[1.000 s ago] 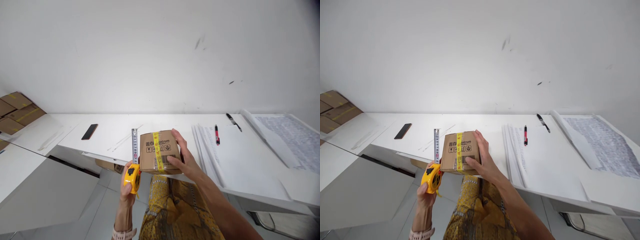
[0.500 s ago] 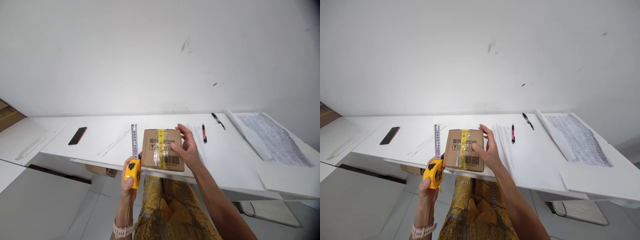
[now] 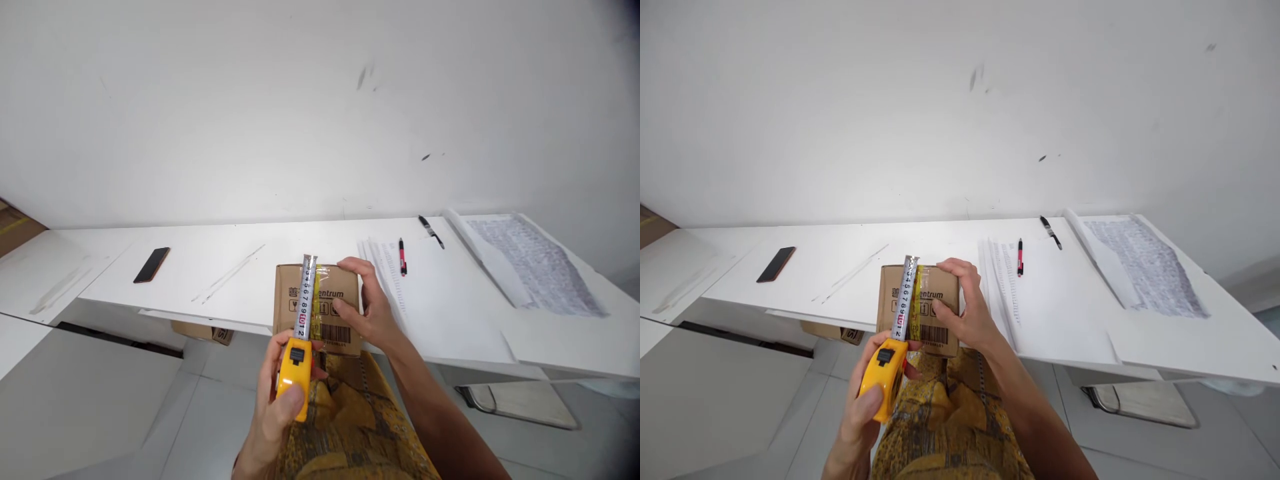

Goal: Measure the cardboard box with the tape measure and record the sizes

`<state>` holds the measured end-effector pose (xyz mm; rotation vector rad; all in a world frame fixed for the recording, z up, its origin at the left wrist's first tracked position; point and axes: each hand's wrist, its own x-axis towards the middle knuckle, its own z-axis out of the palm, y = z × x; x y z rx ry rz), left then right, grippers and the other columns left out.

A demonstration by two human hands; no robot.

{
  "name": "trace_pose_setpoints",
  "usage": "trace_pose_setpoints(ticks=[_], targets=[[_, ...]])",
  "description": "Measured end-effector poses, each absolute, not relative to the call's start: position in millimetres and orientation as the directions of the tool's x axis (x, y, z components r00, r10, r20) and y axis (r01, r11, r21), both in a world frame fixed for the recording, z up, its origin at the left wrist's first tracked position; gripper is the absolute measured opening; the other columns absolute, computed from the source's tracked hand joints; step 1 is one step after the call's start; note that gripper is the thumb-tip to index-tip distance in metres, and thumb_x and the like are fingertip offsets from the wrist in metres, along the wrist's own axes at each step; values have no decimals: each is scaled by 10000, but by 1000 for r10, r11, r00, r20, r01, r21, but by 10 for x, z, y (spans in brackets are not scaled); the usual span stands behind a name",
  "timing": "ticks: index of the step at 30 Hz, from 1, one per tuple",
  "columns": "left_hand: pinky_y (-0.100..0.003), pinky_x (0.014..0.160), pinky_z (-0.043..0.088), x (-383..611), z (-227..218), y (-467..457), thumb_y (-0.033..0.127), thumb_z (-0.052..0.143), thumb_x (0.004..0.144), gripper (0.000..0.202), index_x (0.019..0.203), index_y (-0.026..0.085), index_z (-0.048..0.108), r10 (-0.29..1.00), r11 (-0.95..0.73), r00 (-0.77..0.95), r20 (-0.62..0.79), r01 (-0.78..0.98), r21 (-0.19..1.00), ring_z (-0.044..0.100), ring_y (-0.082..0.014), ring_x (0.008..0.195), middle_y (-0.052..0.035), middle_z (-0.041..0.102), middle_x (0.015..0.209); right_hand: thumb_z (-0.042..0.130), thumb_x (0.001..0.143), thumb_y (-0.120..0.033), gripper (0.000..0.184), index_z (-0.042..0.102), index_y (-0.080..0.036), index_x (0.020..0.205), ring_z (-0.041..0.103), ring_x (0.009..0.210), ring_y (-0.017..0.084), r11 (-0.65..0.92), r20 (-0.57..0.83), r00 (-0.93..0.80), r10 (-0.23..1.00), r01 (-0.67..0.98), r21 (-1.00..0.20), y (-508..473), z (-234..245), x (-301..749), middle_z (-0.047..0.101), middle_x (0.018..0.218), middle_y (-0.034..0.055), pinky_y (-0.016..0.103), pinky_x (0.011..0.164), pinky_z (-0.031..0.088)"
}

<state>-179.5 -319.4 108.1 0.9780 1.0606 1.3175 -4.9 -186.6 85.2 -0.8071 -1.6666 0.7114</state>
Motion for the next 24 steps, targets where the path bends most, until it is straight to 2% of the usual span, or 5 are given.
trace_pose_setpoints(ticks=[6,10,15,19,24], targets=[[-416,794,511,-1739,1153,-3285,610,735,704,627,1222,285,597,995,93,-12,-100,-275,957,639,-285,850,-117,647,1182,574,887,-391,455,472,-270,1313,444,1247,307,660,620,-229,750,218,-718,-1843,958,-31,481,1263,107,500,1042,396],[-384,776,505,-1708,1093,-3308,612,708,719,629,1208,240,576,994,105,66,-89,-298,949,643,-277,872,-112,664,1130,528,939,-388,432,476,-272,1352,456,1221,295,689,643,-249,724,292,-663,-1833,1019,-17,502,1229,108,509,1024,388],[-366,808,495,-1689,1020,-3286,603,671,749,634,1225,205,540,996,68,74,-47,-318,946,643,-260,881,-103,669,1113,452,991,-334,391,516,-267,1371,499,1121,257,722,647,-329,688,391,-570,-1797,1120,14,529,1136,97,482,970,383],[-381,814,501,-1677,946,-3286,603,664,756,646,1244,202,525,998,41,66,-22,-309,950,651,-280,909,-112,666,1121,389,1009,-269,335,637,-257,1235,538,1007,232,743,682,-315,660,410,-529,-1753,1205,-20,556,988,73,461,904,380],[-367,809,504,-1624,839,-3355,620,677,758,674,1263,218,485,999,10,32,-1,-266,964,637,-281,952,-112,645,1119,550,947,-298,166,701,-234,915,553,854,199,702,669,-232,706,352,-619,-1683,1308,-129,582,839,30,412,824,405]])
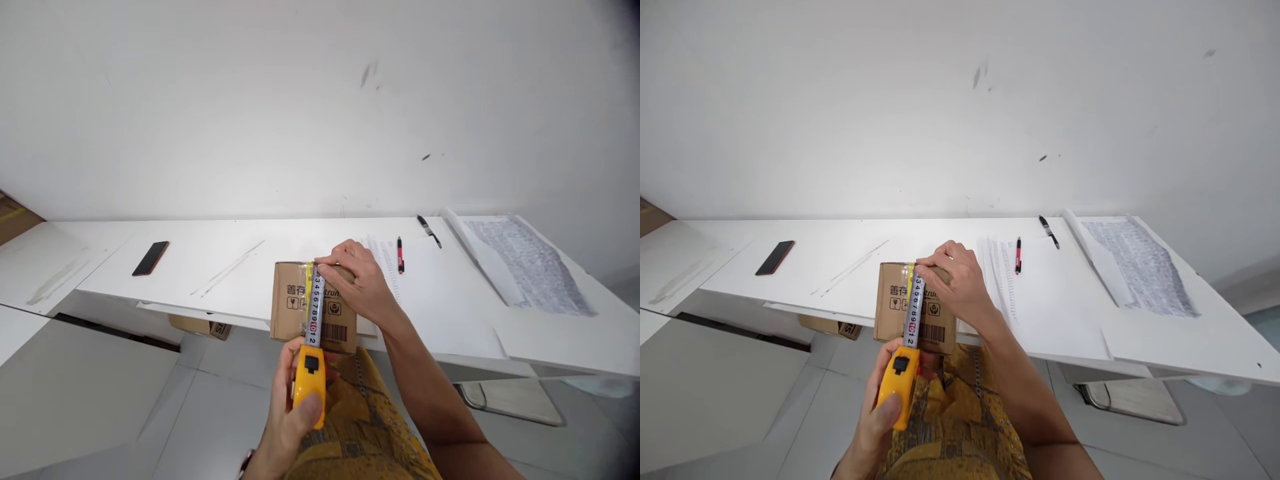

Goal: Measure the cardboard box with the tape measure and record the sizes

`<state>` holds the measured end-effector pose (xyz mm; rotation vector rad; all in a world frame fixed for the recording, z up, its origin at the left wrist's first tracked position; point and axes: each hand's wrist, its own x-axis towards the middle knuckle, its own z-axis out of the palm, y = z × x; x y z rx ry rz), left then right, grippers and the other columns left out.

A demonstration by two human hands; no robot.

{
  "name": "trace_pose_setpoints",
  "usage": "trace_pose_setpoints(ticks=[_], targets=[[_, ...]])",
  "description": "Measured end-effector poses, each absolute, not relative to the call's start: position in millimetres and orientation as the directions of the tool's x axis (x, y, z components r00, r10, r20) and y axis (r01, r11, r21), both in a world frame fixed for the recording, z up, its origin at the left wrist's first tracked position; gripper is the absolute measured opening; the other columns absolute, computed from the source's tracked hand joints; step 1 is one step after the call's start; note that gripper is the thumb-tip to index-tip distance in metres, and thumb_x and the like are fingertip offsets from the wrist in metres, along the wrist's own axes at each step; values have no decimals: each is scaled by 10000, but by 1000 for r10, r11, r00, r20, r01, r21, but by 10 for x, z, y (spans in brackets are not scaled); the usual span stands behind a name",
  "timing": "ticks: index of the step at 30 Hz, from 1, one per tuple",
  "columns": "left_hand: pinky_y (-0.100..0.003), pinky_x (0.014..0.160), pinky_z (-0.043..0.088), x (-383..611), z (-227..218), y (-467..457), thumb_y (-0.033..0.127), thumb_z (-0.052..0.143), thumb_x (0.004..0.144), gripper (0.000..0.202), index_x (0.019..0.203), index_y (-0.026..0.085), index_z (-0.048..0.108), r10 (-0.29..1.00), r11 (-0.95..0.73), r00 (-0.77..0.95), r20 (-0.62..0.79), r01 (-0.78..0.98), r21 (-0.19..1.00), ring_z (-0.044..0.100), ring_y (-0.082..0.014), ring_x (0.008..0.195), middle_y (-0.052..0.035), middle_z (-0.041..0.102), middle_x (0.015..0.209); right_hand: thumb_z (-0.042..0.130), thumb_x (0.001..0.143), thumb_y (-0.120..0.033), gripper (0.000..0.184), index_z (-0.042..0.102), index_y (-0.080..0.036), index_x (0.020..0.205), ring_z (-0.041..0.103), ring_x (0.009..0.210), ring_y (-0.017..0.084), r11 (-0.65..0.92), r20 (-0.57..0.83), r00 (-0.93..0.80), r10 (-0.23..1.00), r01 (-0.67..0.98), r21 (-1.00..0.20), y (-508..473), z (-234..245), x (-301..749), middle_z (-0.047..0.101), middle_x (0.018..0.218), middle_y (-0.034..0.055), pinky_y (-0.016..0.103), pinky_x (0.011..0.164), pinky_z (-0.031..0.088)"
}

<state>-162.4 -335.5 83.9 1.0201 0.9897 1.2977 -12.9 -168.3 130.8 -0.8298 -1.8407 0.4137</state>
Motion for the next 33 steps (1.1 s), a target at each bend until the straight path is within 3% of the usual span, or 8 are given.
trace_pose_setpoints(ticks=[4,10,20,33], targets=[[-347,778,506,-1586,815,-3402,632,676,775,710,1305,226,433,997,24,74,-7,-233,972,619,-266,963,-124,599,1171,618,900,-315,150,641,-220,787,567,820,180,643,592,-258,763,206,-738,-1623,1354,-170,619,820,16,371,788,445],[-359,781,515,-1594,678,-3427,629,725,736,770,1310,225,409,996,18,91,4,-240,971,637,-259,932,-121,615,1134,648,868,-364,161,666,-206,845,623,832,170,447,418,-331,846,13,-894,-1557,1342,-140,680,883,28,343,776,502],[-375,837,519,-1583,528,-3403,631,729,721,727,1260,229,453,993,-8,107,50,-358,934,633,-223,889,-89,636,1045,693,814,-358,165,699,-193,804,638,812,172,335,322,-275,906,-3,-942,-1362,1320,-159,700,834,27,365,797,505],[-383,845,519,-1551,577,-3397,639,735,708,734,1251,234,450,995,-3,91,34,-328,945,624,-228,906,-82,632,1026,702,806,-380,186,693,-194,797,642,791,166,328,327,-273,905,-45,-944,-1387,1312,-164,703,829,24,369,791,518]])
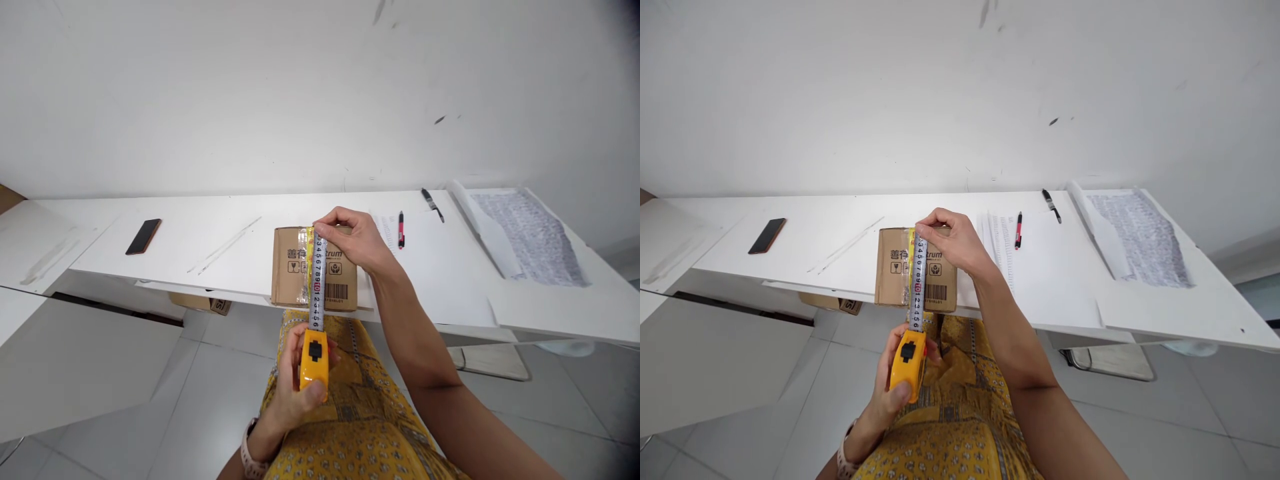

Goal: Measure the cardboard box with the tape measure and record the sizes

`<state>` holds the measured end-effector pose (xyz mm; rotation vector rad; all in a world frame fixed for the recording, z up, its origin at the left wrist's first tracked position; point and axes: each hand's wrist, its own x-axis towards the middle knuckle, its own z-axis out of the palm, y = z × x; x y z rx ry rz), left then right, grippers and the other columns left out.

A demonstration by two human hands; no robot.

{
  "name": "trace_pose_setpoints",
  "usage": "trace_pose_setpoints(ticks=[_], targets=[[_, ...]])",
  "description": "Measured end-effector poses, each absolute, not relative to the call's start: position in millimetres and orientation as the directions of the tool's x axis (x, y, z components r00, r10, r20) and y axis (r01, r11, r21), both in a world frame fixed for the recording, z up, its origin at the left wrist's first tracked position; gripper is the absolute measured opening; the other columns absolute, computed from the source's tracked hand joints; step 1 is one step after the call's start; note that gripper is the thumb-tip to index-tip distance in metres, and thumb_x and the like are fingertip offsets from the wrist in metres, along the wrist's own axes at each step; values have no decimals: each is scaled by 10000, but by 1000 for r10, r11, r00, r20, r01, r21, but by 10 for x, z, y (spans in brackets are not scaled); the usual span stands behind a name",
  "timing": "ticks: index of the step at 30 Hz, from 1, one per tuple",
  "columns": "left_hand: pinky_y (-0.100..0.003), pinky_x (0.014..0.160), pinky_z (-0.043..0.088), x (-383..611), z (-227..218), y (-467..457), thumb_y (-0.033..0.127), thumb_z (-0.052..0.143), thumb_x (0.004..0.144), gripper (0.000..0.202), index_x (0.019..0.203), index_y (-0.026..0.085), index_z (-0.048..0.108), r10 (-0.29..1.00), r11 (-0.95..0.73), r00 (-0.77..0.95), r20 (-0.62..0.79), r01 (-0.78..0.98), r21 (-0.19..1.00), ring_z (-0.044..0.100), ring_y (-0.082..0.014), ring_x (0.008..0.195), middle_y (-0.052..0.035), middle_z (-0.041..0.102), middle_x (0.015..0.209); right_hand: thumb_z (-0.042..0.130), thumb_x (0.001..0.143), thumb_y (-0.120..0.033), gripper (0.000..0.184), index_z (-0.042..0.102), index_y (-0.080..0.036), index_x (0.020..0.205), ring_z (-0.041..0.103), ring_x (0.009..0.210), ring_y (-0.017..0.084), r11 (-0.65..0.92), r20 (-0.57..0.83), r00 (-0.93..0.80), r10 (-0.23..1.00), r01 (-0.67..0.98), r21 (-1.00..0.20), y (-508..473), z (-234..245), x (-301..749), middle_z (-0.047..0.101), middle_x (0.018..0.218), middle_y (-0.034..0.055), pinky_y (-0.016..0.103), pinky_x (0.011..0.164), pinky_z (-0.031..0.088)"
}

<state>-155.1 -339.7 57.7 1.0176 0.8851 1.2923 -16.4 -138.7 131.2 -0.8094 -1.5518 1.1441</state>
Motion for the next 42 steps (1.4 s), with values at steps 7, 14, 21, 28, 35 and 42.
trace_pose_setpoints(ticks=[7,14,21,28,35,42], targets=[[-411,838,519,-1601,552,-3414,623,736,693,737,1258,226,480,996,6,86,29,-378,926,628,-250,905,-96,641,1039,704,798,-414,227,715,-192,845,652,804,174,331,325,-232,917,-11,-943,-1362,1289,-163,711,852,37,379,786,539],[-471,919,498,-1931,764,-3468,716,731,589,738,1112,212,598,889,-319,-401,220,-199,927,653,-253,809,-62,695,938,727,811,-357,183,733,-233,945,654,869,184,536,502,-225,835,124,-835,-1762,1311,-168,704,938,43,374,796,546],[-442,881,512,-2091,550,-3236,631,778,579,728,1132,205,574,860,-266,-498,107,-260,928,682,-259,843,-67,716,947,640,892,-313,94,703,-267,946,669,905,191,820,752,-328,572,264,-508,-2051,1009,-339,717,946,49,369,809,533],[-410,834,510,-2039,459,-3153,612,754,638,699,1187,225,560,928,-273,-309,210,-178,945,649,-248,826,-67,674,999,515,960,-347,223,667,-255,1094,607,1123,222,769,710,-294,640,237,-594,-1741,744,-588,683,1116,91,416,978,465],[-380,812,514,-1990,346,-3398,461,817,615,795,1311,222,519,982,41,184,-42,11,999,625,-297,945,-119,631,1130,447,961,-535,403,669,-212,1054,559,660,146,342,343,-1,939,-73,-937,-1901,1086,-9,603,732,13,277,609,479],[-388,894,516,-1557,385,-3144,374,787,677,919,1454,254,312,987,20,160,-20,4,1000,626,-294,1047,-130,599,1218,483,974,-396,278,676,-221,879,601,654,147,459,452,-82,888,190,-868,-2281,749,112,666,736,24,275,599,483]])
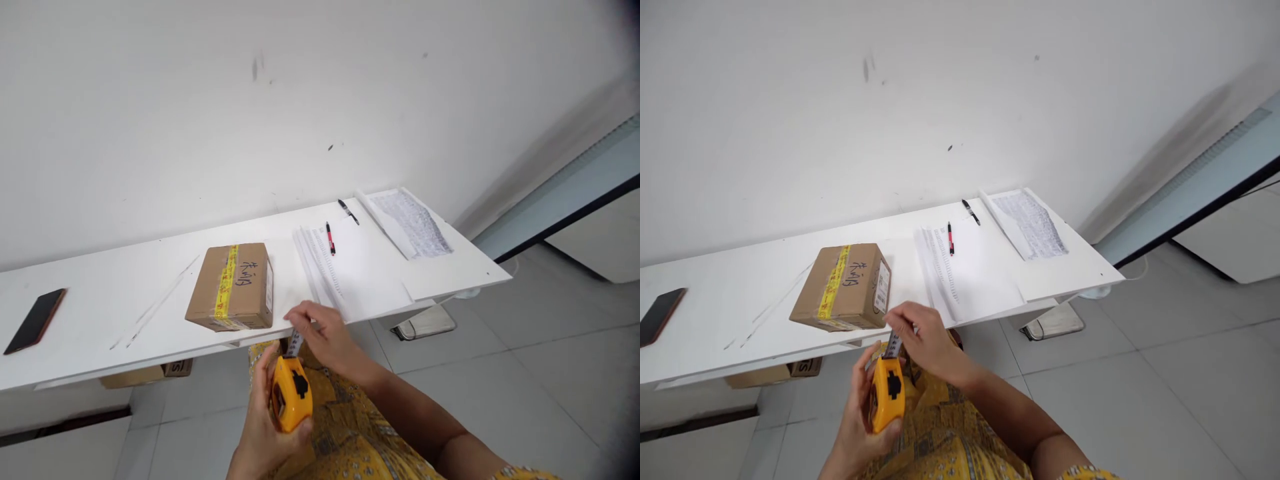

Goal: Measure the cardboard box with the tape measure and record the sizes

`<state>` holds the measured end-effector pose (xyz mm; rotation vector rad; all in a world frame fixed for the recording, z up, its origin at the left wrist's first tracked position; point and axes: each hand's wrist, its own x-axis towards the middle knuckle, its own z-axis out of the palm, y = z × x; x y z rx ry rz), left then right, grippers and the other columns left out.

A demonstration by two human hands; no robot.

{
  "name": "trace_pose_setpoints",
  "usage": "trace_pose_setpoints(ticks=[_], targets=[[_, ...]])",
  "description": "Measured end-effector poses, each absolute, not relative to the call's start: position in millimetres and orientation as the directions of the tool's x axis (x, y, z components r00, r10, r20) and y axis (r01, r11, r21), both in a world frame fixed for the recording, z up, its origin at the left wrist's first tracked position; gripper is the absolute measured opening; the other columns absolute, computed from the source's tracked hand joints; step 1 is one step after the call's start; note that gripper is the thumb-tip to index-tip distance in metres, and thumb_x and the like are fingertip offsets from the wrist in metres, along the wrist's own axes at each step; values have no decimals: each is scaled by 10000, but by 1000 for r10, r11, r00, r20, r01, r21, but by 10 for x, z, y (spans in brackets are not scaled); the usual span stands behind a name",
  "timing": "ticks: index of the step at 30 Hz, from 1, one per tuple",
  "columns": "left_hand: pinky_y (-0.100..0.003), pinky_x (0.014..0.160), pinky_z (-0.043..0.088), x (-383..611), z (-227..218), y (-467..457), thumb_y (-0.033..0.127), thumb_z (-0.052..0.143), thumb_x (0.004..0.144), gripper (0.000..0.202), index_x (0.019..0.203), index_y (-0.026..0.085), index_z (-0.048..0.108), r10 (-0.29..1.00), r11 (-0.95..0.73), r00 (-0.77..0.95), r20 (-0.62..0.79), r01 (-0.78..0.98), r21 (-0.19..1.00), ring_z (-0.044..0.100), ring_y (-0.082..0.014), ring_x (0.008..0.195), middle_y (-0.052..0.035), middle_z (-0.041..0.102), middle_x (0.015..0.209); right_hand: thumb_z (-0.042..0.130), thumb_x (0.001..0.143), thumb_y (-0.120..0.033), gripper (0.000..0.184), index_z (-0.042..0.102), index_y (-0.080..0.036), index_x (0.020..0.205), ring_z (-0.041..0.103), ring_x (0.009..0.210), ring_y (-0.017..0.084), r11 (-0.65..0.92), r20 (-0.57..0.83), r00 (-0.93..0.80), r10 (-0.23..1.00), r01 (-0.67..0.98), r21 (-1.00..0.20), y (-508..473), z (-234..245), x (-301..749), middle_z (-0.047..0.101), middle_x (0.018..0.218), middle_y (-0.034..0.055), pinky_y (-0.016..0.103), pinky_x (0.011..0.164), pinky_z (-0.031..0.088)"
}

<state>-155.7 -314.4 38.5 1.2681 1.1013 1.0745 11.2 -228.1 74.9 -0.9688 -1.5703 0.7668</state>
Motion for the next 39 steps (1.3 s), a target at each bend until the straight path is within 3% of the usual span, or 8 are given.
trace_pose_setpoints(ticks=[5,12,17,22,27,30,34,39], targets=[[-393,873,519,-1428,637,-2795,257,779,682,895,1438,241,301,957,-189,238,168,70,980,619,-305,1081,-159,583,1257,456,978,-374,270,673,-220,1019,602,577,144,523,571,1,821,397,-754,-2215,681,516,686,716,30,267,527,470],[-349,799,513,-588,1185,-1831,270,729,743,737,1355,216,322,855,-336,414,312,-16,942,643,-223,918,-108,617,1127,480,908,-421,271,610,-196,987,602,693,164,37,235,418,878,431,-902,-966,532,1539,642,743,10,281,678,466],[-326,708,484,28,891,-1181,323,694,774,667,1324,172,348,884,-383,421,202,407,829,610,-186,742,-23,611,893,468,899,-376,217,555,-198,988,626,870,208,-265,-33,386,922,568,-779,-271,374,1525,695,986,86,318,793,445],[-408,850,484,-100,461,-978,254,676,760,672,1341,139,360,890,-438,431,149,716,544,615,-292,1010,-131,620,1101,594,840,-467,375,529,-177,1069,621,957,286,-251,-46,305,951,679,-690,-61,269,1403,690,1027,140,393,867,427],[-510,1041,384,-288,366,-987,249,729,715,695,1331,122,433,886,-448,451,112,766,461,472,-380,1272,-207,558,1293,579,800,-160,280,591,-160,1080,624,1002,285,-110,11,171,985,675,-730,-7,237,1485,702,980,130,424,916,439],[-538,1136,278,-291,436,-957,432,729,758,703,1333,124,464,877,-461,472,89,775,433,325,-404,1411,-227,431,1474,470,857,-147,277,615,-172,1091,673,836,201,-57,10,142,990,459,-887,0,287,1614,712,826,61,352,835,513],[-426,1182,266,-215,533,-776,439,469,956,498,1339,124,512,881,-450,470,56,797,401,308,-295,1457,-174,389,1550,595,825,-179,186,643,-180,1004,713,858,183,65,36,100,994,-306,-950,22,359,1710,747,888,60,318,830,563],[-393,1188,261,-98,514,-452,333,471,939,439,1311,118,559,860,-461,509,-29,801,382,331,-272,1454,-149,421,1543,786,747,-344,226,640,-196,837,686,708,160,89,45,119,992,-392,-916,120,242,1562,739,762,43,270,681,557]])
